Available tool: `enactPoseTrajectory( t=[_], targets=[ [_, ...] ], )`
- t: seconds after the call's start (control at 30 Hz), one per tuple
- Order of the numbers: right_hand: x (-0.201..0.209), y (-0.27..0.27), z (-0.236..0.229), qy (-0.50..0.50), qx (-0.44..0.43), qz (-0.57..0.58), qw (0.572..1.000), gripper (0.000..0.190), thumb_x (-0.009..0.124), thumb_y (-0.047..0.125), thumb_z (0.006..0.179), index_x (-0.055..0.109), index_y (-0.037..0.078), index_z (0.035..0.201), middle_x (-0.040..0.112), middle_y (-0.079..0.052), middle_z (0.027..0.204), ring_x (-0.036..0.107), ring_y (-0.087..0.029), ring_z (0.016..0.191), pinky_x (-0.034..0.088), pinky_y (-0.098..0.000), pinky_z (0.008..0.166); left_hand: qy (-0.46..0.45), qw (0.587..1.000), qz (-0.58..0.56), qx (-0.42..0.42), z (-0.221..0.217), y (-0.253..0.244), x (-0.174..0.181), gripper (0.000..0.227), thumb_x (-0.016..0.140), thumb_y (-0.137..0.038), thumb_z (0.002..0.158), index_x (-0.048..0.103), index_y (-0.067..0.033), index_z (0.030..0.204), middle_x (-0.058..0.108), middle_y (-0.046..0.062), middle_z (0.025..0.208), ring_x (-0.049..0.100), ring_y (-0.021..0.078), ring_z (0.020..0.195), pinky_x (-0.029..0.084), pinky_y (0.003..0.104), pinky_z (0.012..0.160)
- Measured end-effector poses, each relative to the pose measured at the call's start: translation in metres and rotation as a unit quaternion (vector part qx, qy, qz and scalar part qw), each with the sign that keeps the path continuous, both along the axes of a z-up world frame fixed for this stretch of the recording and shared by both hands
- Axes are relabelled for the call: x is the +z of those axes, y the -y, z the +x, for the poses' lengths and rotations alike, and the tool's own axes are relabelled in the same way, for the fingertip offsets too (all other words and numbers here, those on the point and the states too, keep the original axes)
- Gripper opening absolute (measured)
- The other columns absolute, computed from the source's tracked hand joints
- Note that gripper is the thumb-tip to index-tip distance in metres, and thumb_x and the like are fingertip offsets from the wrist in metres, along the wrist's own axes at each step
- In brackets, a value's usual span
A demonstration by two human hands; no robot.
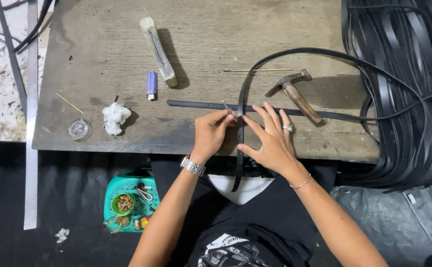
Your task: The person measures a black belt against a ruler, marks it with a stick, and then hammers a nail into the belt at the marked position. The person repeats the hammering action several times to secure the nail.
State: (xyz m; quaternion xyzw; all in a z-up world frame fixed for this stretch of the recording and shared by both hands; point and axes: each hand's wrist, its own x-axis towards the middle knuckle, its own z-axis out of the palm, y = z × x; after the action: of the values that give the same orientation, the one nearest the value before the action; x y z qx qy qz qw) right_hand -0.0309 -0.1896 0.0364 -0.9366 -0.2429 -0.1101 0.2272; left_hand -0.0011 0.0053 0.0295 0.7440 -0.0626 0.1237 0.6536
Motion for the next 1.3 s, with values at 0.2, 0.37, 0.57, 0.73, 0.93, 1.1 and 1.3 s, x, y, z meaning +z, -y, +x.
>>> enactPoseTrajectory(
  t=[0.2,0.37,0.57,0.73,0.93,1.1,1.3],
  targets=[
    [-0.001,0.002,0.000,-0.004,-0.001,-0.004,1.000,0.068,0.070,0.063,0.089,0.064,0.017,0.139,0.047,-0.016,0.154,0.029,-0.038,0.154,0.010,-0.0611,0.122,0.008,0.999,0.042,-0.020,-0.002,0.003,0.001,0.009,0.076,-0.007,0.092,0.082,-0.0125,0.096,0.078,0.009,0.077,0.078,0.0256,0.076,0.062,0.034,0.069],
    [-0.001,0.001,0.000,-0.002,-0.001,-0.002,1.000,0.070,0.070,0.063,0.088,0.063,0.018,0.140,0.047,-0.015,0.154,0.030,-0.038,0.154,0.010,-0.0613,0.122,0.005,0.999,0.033,-0.043,-0.003,0.004,0.001,0.012,0.075,-0.002,0.092,0.082,-0.0082,0.100,0.078,0.014,0.080,0.077,0.0294,0.076,0.062,0.035,0.066],
    [-0.001,0.000,0.000,0.004,-0.003,0.002,1.000,0.070,0.071,0.064,0.087,0.063,0.019,0.140,0.047,-0.015,0.154,0.030,-0.038,0.153,0.011,-0.0620,0.122,0.016,0.997,0.057,-0.046,-0.002,0.004,-0.003,0.011,0.075,-0.004,0.092,0.081,-0.0104,0.099,0.079,0.012,0.083,0.078,0.0261,0.075,0.062,0.035,0.066],
    [0.000,0.000,0.000,0.003,-0.003,0.006,1.000,0.069,0.072,0.062,0.087,0.063,0.018,0.140,0.048,-0.015,0.153,0.032,-0.038,0.153,0.012,-0.0621,0.121,0.034,0.996,0.059,-0.058,-0.001,0.002,-0.005,0.016,0.072,0.000,0.093,0.081,-0.0084,0.103,0.079,0.013,0.084,0.077,0.0249,0.074,0.063,0.033,0.065],
    [0.001,0.000,-0.001,0.009,-0.003,-0.005,1.000,0.069,0.073,0.061,0.086,0.064,0.016,0.138,0.049,-0.015,0.152,0.034,-0.039,0.151,0.015,-0.0628,0.121,0.078,0.989,0.102,-0.069,-0.005,0.007,-0.003,0.021,0.067,0.012,0.091,0.079,-0.0012,0.102,0.076,0.019,0.083,0.075,0.0338,0.076,0.063,0.038,0.066],
    [-0.004,0.035,0.019,0.081,-0.129,0.026,0.988,0.040,0.063,0.043,0.098,0.066,0.019,0.129,0.052,-0.010,0.132,0.042,-0.034,0.132,0.028,-0.0563,0.112,0.116,0.981,0.137,-0.073,-0.003,0.007,-0.006,0.019,0.069,0.013,0.089,0.078,0.0020,0.103,0.075,0.020,0.084,0.075,0.0374,0.077,0.063,0.040,0.067],
    [-0.023,0.101,0.043,0.095,-0.244,-0.187,0.947,0.040,0.075,0.038,0.096,0.070,0.010,0.124,0.052,-0.008,0.120,0.042,-0.034,0.123,0.030,-0.0607,0.100,0.137,0.972,0.177,-0.066,-0.002,0.009,-0.024,0.019,0.072,0.006,0.091,0.078,-0.0048,0.105,0.075,0.011,0.085,0.075,0.0315,0.081,0.063,0.035,0.069]
  ],
)
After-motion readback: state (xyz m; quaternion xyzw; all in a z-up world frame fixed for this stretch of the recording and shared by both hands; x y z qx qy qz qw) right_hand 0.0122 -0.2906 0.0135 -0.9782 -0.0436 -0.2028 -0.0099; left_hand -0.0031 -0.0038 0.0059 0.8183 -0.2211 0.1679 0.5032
